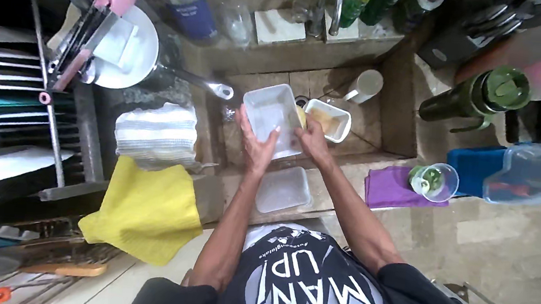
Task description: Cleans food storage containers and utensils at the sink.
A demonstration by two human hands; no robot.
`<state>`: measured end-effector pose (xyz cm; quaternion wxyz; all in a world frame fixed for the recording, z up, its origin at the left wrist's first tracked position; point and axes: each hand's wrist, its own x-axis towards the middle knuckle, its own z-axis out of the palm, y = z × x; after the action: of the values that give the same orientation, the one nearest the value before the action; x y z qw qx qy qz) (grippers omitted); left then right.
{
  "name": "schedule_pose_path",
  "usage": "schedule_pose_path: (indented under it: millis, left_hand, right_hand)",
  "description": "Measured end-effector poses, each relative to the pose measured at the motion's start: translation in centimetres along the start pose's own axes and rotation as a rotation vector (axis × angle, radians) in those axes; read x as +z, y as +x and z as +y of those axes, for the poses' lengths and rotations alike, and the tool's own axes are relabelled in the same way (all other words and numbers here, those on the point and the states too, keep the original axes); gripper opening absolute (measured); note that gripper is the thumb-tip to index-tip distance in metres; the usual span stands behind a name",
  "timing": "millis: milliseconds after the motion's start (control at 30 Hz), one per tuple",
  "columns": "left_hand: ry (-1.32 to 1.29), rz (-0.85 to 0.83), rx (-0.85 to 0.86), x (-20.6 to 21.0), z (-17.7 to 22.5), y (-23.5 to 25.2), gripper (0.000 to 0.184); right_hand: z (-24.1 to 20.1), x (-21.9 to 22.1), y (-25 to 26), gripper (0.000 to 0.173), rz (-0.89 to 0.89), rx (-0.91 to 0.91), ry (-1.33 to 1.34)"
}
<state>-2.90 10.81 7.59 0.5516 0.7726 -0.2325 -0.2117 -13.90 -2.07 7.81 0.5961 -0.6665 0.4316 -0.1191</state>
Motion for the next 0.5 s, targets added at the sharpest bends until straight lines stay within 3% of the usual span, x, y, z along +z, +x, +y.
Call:
schedule_pose_path:
  millis: [67, 133, 200, 333, 433, 500]
  left_hand:
    - [-0.368, -0.027, -0.344, 0.1, 0.0, 1.0, 0.078]
    - [-0.484, -0.099, -0.438, 0.0, -0.5, 1.7, 0.069]
    - [-0.339, -0.162, -0.410, 0.8, -0.8, 1.7, 0.067]
    - [-0.036, -0.377, -0.140, 0.8, -1.0, 1.5, 0.063]
    - [0.060, -0.404, -0.005, 0.0, -0.9, 2.5, 0.061]
    - [0.097, -0.410, -0.005, -0.5, -0.7, 2.9, 0.058]
  right_hand:
    - [0.2, 0.5, -0.8, 0.040, 0.010, -0.009, 0.004]
    - [0.8, 0.7, -1.4, 0.045, 0.042, 0.002, 0.009]
    - [1.2, 0.4, -2.0, 0.048, 0.074, 0.020, 0.064]
    - [1.1, -0.9, 0.3, 0.049, 0.214, 0.027, 0.298]
    - [0.3, -2.7, 2.4, 0.053, 0.183, -0.029, 0.264]
    - [-0.4, -3.4, 2.8, 0.053, 0.134, -0.075, 0.211]
